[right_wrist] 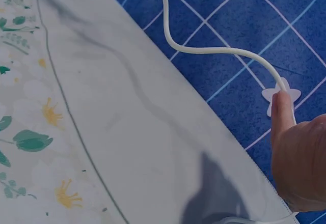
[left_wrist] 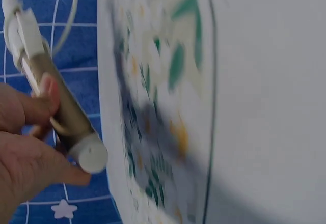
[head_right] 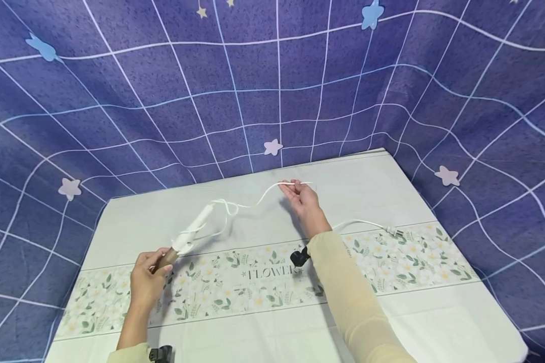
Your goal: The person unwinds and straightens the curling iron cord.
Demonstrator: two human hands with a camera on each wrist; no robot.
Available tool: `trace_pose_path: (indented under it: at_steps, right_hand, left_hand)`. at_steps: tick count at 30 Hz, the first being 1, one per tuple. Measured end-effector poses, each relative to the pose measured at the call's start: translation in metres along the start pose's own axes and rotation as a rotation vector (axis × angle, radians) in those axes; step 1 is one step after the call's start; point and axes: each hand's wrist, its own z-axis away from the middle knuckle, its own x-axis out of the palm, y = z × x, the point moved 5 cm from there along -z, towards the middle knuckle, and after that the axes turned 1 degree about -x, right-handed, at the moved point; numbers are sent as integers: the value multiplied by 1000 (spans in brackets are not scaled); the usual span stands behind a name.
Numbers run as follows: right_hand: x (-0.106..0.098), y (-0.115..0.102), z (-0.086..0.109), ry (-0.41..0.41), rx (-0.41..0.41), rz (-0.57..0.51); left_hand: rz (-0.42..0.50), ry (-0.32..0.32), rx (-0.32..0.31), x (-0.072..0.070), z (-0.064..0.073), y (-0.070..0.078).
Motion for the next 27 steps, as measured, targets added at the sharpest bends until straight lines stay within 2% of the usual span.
trace_pose_path:
  at_steps: [4, 8, 12, 16, 20, 27]
  right_hand:
    - [4, -8, 0, -24, -17, -87]
    - [7, -18, 1, -36, -42, -153]
    - [10, -26, 3, -55, -80, -202]
    - [12, -33, 6, -109, -115, -258]
    - [14, -39, 8, -161, -142, -291]
    - [12, -46, 11, -145, -153, -264]
  left_hand:
    - [-76, -45, 85, -4, 2, -3]
    - [-164, -41, 157, -7, 2, -4]
    - [-212, -33, 176, -11, 3, -8]
    - [-230, -18, 148, -13, 3, -14]
    - [-230, 13, 81, -15, 3, -20]
    - [-205, 124, -36, -24, 3, -31]
